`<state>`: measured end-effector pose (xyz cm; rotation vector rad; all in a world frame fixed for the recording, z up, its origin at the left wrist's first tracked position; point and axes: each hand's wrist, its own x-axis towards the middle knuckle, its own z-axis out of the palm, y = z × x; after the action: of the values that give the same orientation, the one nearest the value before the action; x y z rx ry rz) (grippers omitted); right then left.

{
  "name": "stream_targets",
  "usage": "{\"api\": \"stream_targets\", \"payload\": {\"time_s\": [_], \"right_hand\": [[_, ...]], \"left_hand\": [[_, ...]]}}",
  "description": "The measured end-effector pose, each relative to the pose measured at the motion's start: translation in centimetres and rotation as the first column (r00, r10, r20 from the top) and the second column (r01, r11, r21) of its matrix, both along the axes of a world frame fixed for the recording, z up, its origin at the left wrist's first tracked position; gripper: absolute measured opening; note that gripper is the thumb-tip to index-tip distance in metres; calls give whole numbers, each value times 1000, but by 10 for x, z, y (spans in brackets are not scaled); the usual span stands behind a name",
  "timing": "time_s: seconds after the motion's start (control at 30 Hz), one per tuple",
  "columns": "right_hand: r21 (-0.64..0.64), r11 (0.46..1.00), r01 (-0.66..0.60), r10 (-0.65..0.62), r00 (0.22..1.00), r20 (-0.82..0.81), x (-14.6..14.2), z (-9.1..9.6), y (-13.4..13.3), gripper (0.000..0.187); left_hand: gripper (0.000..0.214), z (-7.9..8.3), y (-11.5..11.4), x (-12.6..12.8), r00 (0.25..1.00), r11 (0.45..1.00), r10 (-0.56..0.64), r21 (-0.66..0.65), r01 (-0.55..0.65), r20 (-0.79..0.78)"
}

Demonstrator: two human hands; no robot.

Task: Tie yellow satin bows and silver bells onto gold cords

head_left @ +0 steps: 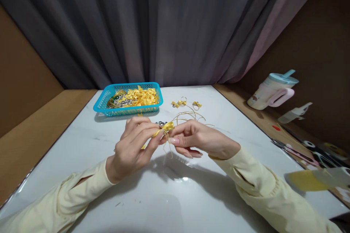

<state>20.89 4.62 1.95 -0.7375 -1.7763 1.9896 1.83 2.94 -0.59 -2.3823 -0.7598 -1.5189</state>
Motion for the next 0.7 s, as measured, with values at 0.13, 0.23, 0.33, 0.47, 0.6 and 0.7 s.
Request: {"api": "stream_targets", "payload": {"time_s": [0.13,0.23,0.33,0.47,0.6,0.7], "right_hand": [[57,997,60,-61,998,23,-4,1,-2,18],[165,978,124,-138,987,77,-8,1,-5,20],[437,883,173,-262,953,151,-12,0,-11,21],[820,567,82,-422,883,204,-15,-2,-20,22],[901,419,-116,-521,782,343,-12,-4,-32,21],[908,294,-299,-580,699,418,-9,-3,-40,26]], "left_hand": [[11,0,0,0,1000,1000,1,-1,-1,-1],[11,0,0,0,1000,1000,13,5,-13,3],[11,1,0,0,1000,999,30,12,-30,5],[10,2,0,1,999,999,40,12,-41,16],[10,3,2,0,999,999,35,17,-36,41],[9,4,4,-1,997,999,40,6,-41,66]]}}
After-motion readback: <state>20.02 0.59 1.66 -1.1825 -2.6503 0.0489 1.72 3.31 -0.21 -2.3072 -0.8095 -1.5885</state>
